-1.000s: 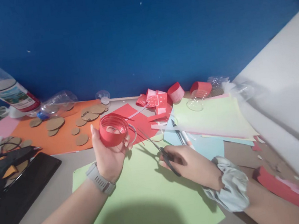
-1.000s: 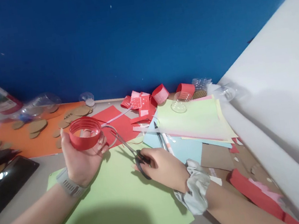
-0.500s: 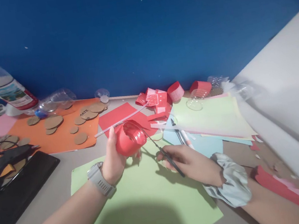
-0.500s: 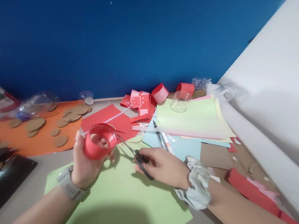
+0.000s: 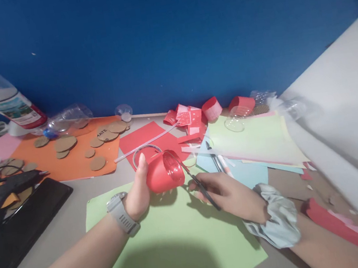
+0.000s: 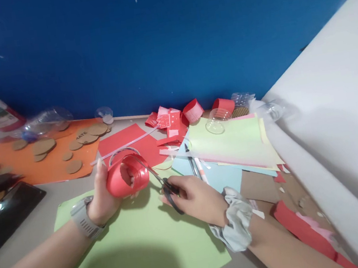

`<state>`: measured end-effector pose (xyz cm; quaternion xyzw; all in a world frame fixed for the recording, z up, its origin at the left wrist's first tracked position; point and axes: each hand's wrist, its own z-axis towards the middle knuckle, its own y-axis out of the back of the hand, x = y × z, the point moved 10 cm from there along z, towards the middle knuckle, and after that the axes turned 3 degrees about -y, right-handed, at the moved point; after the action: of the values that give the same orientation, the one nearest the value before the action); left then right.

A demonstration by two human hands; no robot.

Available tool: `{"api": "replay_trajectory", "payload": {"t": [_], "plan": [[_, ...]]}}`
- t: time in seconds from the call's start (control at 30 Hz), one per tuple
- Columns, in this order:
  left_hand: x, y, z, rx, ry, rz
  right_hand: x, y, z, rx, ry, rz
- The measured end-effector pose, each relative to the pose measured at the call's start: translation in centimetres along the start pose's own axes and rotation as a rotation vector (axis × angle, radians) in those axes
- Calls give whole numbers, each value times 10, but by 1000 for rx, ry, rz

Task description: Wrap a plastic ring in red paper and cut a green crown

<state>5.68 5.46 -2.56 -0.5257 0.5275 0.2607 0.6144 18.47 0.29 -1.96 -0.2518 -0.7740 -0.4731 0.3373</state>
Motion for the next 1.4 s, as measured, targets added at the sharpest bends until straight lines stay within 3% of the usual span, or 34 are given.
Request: {"api": "replay_trajectory", "payload": {"t": [0.2, 0.53, 1.03, 1.4], "plan": [[1, -1, 1, 34, -7, 14, -3, 1, 1, -17, -21, 4], [1, -13, -3, 238, -99, 97, -2, 3, 0, -23, -38, 1], [-9, -11, -5, 155, -106, 121, -5, 3, 0, -52, -50, -56], [-13, -5, -2, 114, -194, 198, -7, 4, 2, -64, -35, -67]]}}
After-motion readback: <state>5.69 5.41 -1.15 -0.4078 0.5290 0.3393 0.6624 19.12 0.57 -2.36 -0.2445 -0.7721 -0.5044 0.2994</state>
